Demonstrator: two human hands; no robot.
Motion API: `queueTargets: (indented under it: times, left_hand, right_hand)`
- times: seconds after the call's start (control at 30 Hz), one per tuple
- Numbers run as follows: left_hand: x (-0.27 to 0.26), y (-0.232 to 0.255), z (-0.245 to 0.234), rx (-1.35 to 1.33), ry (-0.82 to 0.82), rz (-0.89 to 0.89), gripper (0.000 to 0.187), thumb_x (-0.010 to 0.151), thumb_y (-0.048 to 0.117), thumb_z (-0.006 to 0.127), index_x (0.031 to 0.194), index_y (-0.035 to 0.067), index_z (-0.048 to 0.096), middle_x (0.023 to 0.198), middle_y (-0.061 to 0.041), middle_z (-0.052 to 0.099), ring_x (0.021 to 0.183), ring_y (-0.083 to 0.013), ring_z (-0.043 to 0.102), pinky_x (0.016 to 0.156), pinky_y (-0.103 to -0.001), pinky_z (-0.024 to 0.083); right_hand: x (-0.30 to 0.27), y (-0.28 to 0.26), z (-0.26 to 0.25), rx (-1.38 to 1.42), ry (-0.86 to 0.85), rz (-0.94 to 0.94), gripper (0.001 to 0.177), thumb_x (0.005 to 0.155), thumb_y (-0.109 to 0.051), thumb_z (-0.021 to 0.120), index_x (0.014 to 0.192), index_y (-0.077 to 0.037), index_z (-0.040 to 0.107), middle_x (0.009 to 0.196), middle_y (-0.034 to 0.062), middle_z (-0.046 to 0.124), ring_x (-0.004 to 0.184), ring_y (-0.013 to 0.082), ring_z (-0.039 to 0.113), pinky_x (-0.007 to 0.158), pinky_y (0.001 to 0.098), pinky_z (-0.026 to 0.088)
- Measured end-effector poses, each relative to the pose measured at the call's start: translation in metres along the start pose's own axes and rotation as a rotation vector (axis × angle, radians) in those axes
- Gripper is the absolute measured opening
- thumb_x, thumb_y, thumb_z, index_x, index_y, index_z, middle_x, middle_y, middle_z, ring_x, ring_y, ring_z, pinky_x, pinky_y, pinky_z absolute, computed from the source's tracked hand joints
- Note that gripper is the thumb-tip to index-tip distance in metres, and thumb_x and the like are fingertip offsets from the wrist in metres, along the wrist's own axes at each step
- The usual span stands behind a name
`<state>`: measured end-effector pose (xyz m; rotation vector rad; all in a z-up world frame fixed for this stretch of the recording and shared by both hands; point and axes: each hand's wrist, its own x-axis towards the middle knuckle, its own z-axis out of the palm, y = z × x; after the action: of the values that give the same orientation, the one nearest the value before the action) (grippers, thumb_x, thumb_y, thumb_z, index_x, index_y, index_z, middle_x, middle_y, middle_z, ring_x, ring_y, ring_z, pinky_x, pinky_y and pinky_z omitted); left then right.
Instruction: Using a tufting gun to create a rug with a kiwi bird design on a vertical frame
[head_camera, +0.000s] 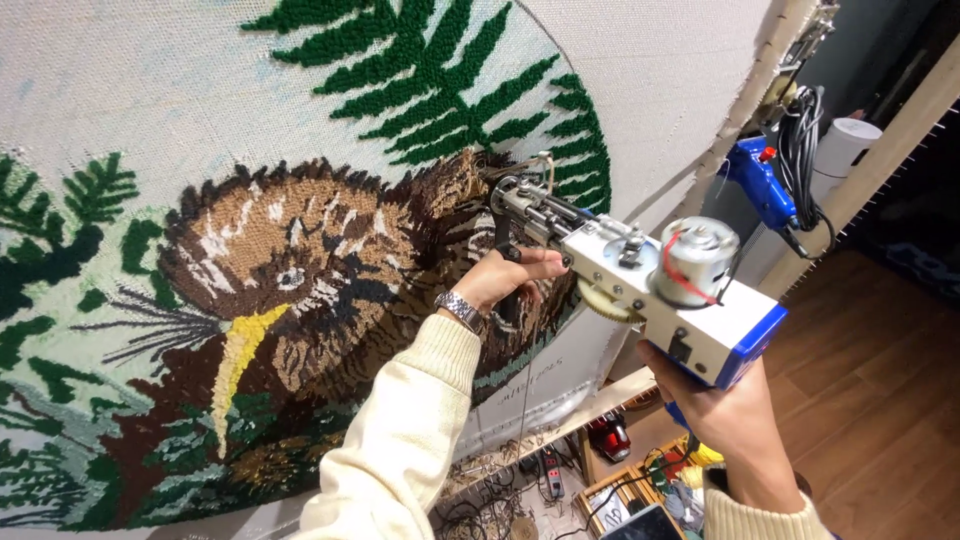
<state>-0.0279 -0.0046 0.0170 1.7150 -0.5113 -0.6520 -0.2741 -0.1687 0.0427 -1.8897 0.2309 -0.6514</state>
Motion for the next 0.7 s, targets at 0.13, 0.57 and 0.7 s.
queueTargets:
  times: [0.13,0.57,0.7]
  left_hand:
    - [0.026,-0.021,-0.008,-0.01,0.006,0.069,0.076,0.066,0.057,0.077,0.13,0.015,0.073,0.13,-0.006,0.077,0.065,-0.0077,0.069,0.125,-0.047,0.036]
    - [0.025,-0.008,-0.019,-0.048,-0.119,-0.075,0.075,0.069,0.062,0.07,0.135,0.027,0.066,0.155,-0.002,0.063,0.045,0.0026,0.046,0.045,-0.01,0.039]
    - [0.042,-0.018,-0.029,-0.045,-0.183,0.048,0.069,0.074,0.065,0.068,0.128,0.023,0.07,0.163,-0.004,0.053,0.05,0.0015,0.048,0.047,-0.011,0.042]
  right_hand:
    - [0.022,0.013,-0.005,-0.026,-0.072,-0.336,0.064,0.073,-0.008,0.084,0.134,-0.003,0.063,0.132,0.0106,0.073,0.125,0.0256,0.071,0.111,0.0402,0.056]
    - [0.031,0.008,0.0,-0.09,-0.029,-0.27,0.048,0.076,-0.008,0.082,0.122,-0.002,0.071,0.117,0.0092,0.078,0.107,0.0231,0.075,0.097,0.0367,0.06]
    - [0.036,0.024,0.0,-0.106,-0.017,-0.331,0.045,0.078,-0.009,0.082,0.12,-0.002,0.07,0.114,0.0108,0.078,0.105,0.0258,0.076,0.094,0.0394,0.062]
